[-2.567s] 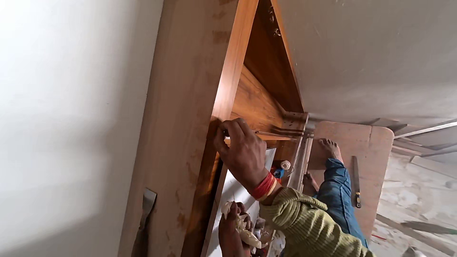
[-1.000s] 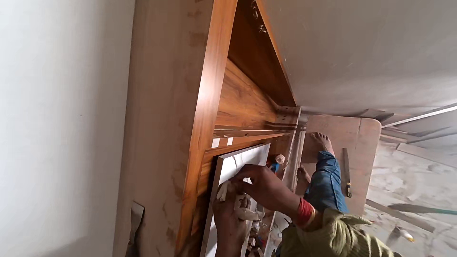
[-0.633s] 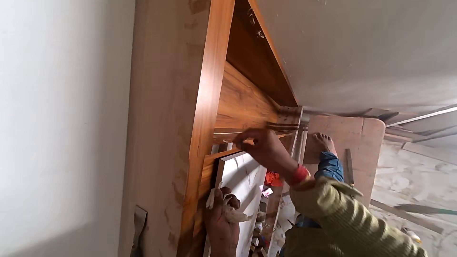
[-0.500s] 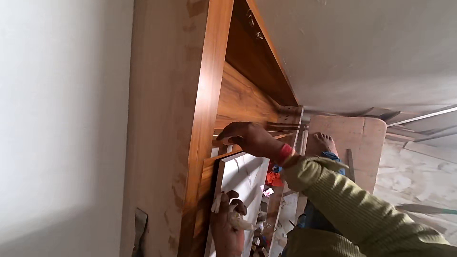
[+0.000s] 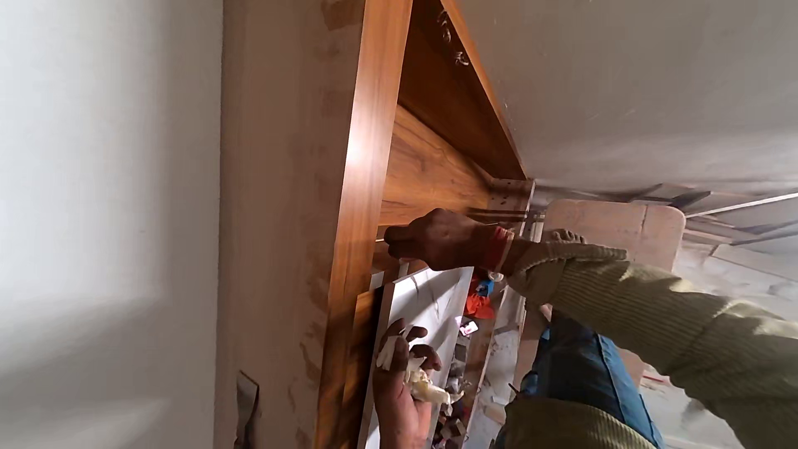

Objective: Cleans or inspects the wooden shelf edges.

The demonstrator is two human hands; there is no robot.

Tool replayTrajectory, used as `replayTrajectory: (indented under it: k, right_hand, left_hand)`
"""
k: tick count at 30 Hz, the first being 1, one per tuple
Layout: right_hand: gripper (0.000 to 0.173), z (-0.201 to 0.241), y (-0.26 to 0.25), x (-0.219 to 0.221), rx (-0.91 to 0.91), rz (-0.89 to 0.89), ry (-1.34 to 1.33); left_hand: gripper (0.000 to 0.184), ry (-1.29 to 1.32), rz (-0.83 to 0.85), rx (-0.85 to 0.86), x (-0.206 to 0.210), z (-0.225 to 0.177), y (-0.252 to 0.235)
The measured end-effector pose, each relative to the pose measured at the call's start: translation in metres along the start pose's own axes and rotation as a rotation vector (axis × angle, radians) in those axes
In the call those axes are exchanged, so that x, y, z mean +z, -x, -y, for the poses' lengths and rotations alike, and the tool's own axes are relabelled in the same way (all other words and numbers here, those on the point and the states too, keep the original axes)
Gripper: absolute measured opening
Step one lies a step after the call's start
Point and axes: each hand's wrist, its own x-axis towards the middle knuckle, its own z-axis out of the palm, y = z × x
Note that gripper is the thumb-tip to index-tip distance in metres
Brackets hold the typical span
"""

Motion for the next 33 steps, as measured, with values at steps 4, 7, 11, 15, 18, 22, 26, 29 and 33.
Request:
replayTrajectory:
  k: [4, 7, 11, 15, 18, 22, 26, 29, 33]
  right_hand:
    - [0.018, 0.034, -0.004, -0.043, 0.19, 0.176, 0.026]
    - [0.016, 0.07, 0.005, -0.044, 0.399, 0.176, 0.014]
    - [0.027, 0.109, 0.021, -0.017, 0.628, 0.079, -0.097]
    - [0.013, 0.12, 0.029, 0.001, 0.662, -0.092, -0.223]
    - [0.013, 0.113, 0.025, -0.004, 0.747, -0.213, -0.294]
    - [0.015, 0.092, -0.004, -0.02, 0.893, -0.381, -0.436]
    - [0.015, 0.078, -0.038, -0.038, 0.897, -0.092, -0.648]
    - [0.011, 0.075, -0.055, -0.049, 0.949, 0.143, -0.625]
    - [0.009, 0.073, -0.061, -0.052, 0.965, 0.199, -0.577]
  left_hand:
    - [0.03, -0.105, -0.077, 0.002, 0.023, -0.004, -0.014]
    - [0.032, -0.176, -0.096, 0.003, 0.042, -0.006, -0.028]
    - [0.019, -0.234, -0.113, 0.044, 0.055, -0.01, -0.042]
    - [0.012, -0.306, -0.183, 0.074, 0.053, -0.013, -0.053]
    - [0.011, -0.455, -0.207, 0.152, 0.047, -0.017, -0.058]
    - [0.013, -0.675, -0.133, 0.332, 0.03, -0.018, -0.065]
    - [0.024, -1.068, -0.233, 0.351, 0.027, -0.025, -0.069]
    - [0.028, -1.249, -0.212, 0.459, 0.015, -0.021, -0.077]
    - [0.031, -1.259, -0.239, 0.335, -0.003, -0.008, -0.086]
